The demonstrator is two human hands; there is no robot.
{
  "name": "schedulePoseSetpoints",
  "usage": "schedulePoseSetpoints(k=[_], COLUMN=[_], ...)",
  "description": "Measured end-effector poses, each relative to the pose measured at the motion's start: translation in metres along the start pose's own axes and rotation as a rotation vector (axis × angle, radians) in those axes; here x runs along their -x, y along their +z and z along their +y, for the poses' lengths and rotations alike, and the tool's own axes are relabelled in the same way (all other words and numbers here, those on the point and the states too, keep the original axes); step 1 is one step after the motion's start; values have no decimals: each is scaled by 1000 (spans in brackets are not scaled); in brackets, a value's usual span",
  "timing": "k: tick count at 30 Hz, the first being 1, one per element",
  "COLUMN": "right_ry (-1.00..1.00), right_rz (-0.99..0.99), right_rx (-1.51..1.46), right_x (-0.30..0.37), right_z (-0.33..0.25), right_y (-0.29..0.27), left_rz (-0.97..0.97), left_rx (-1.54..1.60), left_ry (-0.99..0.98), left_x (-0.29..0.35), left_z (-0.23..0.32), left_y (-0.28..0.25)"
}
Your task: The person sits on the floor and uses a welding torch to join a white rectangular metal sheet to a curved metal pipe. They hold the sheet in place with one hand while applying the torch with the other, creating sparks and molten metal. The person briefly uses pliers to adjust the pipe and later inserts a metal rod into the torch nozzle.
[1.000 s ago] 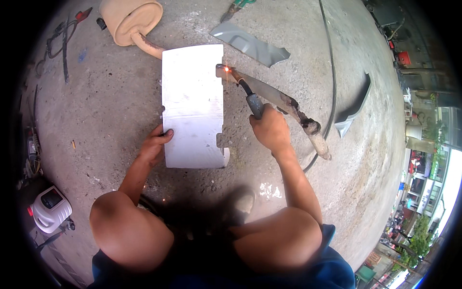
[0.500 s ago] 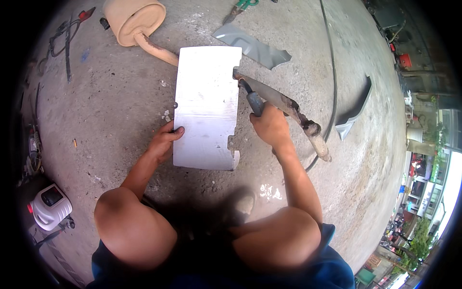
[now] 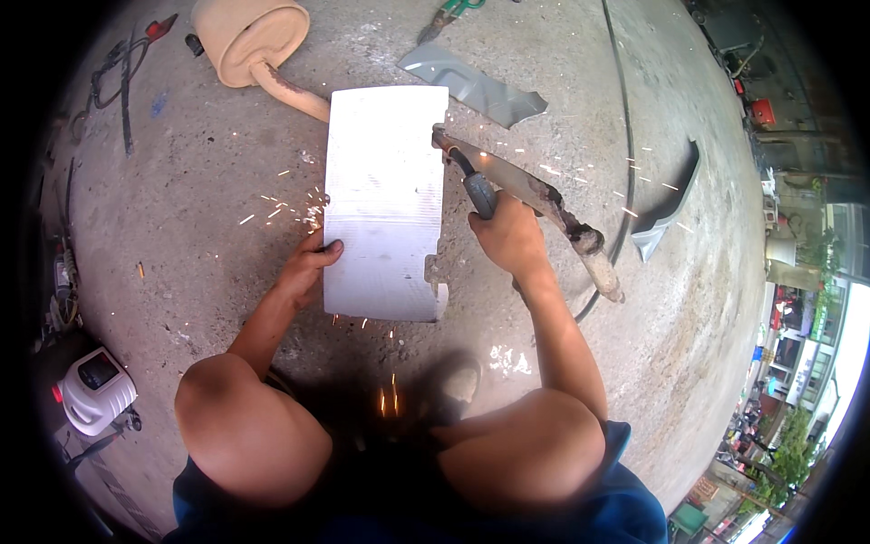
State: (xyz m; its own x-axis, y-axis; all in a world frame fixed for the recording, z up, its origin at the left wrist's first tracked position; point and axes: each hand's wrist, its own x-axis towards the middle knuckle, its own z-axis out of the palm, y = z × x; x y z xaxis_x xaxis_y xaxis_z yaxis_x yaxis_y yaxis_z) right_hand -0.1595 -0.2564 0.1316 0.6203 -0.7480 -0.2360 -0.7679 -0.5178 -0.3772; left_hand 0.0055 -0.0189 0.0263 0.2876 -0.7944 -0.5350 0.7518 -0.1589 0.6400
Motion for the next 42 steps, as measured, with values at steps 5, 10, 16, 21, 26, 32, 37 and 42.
schedulePoseSetpoints(k=[5,10,16,21,26,32,37,42], right_ry=[33,49,34,14,3,33,26,44], right_rz=[-30,-32,-70,-38,-49,-69,-81,-82], right_rx=[8,-12,-35,-17,2,-17,-17,-27], right_x=[3,3,4,-1,-3,-1,-2,-1], right_z=[2,5,-9,-5,-3,-7,-8,-8], right_y=[-5,-6,-8,-2,-2,-5,-5,-8], left_rz=[60,137,74,43,-9,-20,10,64], left_rx=[57,38,67,29,30,24,-2,-7], left_ry=[30,-22,-10,-17,-12,1,-24,-22], left_x=[5,11,8,5,1,-3,-2,1], left_z=[-7,3,1,0,-2,-5,-4,1], left_y=[-13,-4,-8,-5,-3,1,2,5])
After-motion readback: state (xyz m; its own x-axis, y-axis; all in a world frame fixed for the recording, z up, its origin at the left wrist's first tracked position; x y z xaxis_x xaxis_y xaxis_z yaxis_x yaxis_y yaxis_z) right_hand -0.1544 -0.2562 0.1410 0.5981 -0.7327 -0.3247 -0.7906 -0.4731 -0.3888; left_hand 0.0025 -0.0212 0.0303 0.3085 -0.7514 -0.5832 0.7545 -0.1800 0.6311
